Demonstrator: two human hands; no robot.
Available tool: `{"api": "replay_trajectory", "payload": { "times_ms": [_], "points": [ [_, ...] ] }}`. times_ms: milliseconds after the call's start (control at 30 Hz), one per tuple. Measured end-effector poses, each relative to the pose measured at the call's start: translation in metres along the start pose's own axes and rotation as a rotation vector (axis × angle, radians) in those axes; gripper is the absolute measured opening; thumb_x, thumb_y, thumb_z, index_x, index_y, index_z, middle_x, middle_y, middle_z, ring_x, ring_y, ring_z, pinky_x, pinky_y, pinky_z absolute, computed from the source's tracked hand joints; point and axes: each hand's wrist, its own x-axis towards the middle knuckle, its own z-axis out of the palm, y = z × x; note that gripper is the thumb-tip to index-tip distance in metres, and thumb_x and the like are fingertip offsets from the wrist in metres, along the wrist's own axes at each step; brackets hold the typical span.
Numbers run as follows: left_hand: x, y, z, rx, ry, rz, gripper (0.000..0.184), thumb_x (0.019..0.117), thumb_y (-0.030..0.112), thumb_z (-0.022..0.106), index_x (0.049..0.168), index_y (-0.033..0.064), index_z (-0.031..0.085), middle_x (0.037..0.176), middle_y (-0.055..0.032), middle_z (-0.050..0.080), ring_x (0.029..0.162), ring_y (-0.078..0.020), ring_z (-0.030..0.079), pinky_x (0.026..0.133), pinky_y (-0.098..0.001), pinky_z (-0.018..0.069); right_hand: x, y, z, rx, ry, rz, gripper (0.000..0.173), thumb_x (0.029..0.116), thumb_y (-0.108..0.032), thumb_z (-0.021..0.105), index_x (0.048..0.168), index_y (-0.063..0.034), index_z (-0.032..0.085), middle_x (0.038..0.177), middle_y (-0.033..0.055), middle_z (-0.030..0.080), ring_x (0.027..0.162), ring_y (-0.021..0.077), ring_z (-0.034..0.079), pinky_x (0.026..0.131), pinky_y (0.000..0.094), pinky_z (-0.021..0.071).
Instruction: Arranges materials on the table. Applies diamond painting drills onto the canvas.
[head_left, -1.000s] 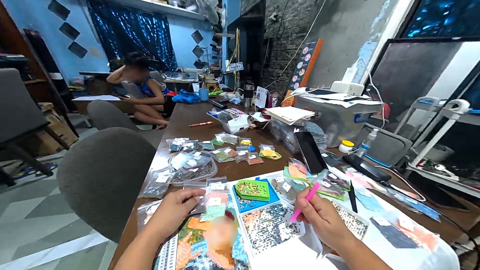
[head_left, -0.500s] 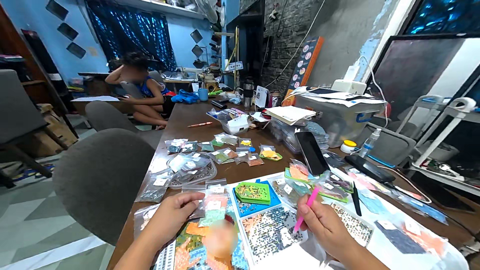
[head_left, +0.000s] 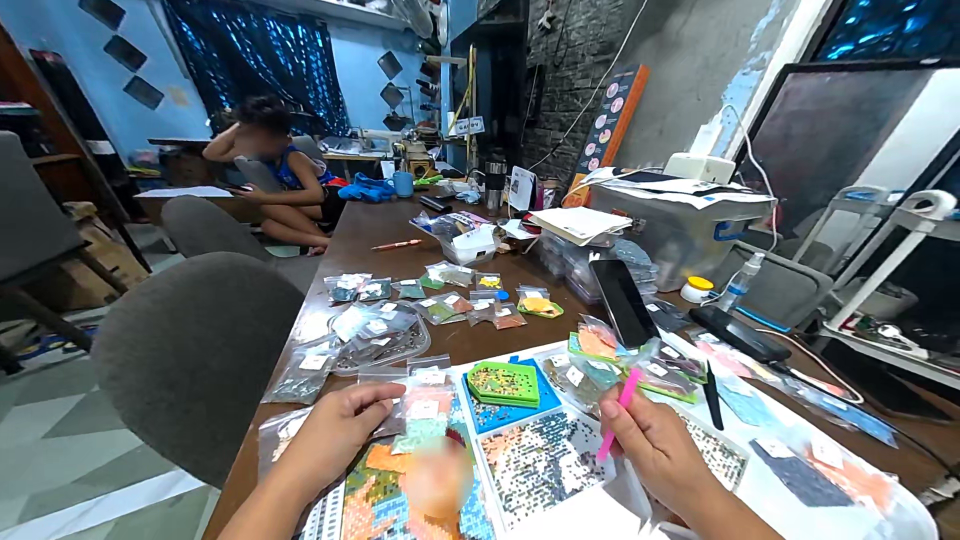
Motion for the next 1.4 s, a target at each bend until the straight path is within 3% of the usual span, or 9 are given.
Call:
{"api": "replay_trajectory", "payload": {
  "times_ms": [233,400,1133,1400],
  "points": [
    [-0.001,0.000,0.001,-0.019,-0.001,0.011,0.020,0.1006,0.006,0.057,0.111,0.0079,0.074,0.102,-0.0010,0.073,0.085,-0.0047,0.066,0.075,-0.0237,0.0522,0.000,-0.002,-0.001,0.055,0.017,0.010,0.039,0.1090,-0.041,0.042,0.088,-0.0125,0.058,0.064,-0.0096,0.052,0.054,-0.0066,0.050,0.051,0.0123,0.0435],
    [0.000,-0.003,0.001,0.008,0.004,0.033,0.021,0.1004,0.006,0.057,0.112,0.0082,0.074,0.106,-0.0020,0.074,0.091,-0.0066,0.067,0.081,-0.0273,0.0532,0.001,-0.001,-0.001,0.010,0.044,0.049,0.038,0.1083,-0.038,0.043,0.087,-0.0114,0.060,0.063,-0.0088,0.052,0.053,-0.0052,0.049,0.050,0.0142,0.0433],
    [0.001,-0.002,-0.001,-0.008,0.002,0.016,0.020,0.1011,0.006,0.058,0.111,0.0090,0.075,0.102,-0.0011,0.073,0.084,-0.0062,0.065,0.074,-0.0256,0.0516,0.001,-0.002,0.002,0.008,0.023,0.061,0.037,0.1079,-0.038,0.043,0.087,-0.0120,0.059,0.062,-0.0098,0.050,0.052,-0.0057,0.048,0.049,0.0136,0.0420],
    [-0.002,0.012,-0.002,0.043,-0.064,-0.010,0.022,0.1045,0.009,0.055,0.118,0.0049,0.071,0.112,-0.0066,0.071,0.095,-0.0117,0.065,0.086,-0.0329,0.0521,0.004,-0.010,0.001,0.115,0.083,0.041,0.034,0.1077,-0.035,0.045,0.090,-0.0113,0.060,0.067,-0.0103,0.056,0.055,-0.0040,0.053,0.050,0.0169,0.0479]
  ]
}}
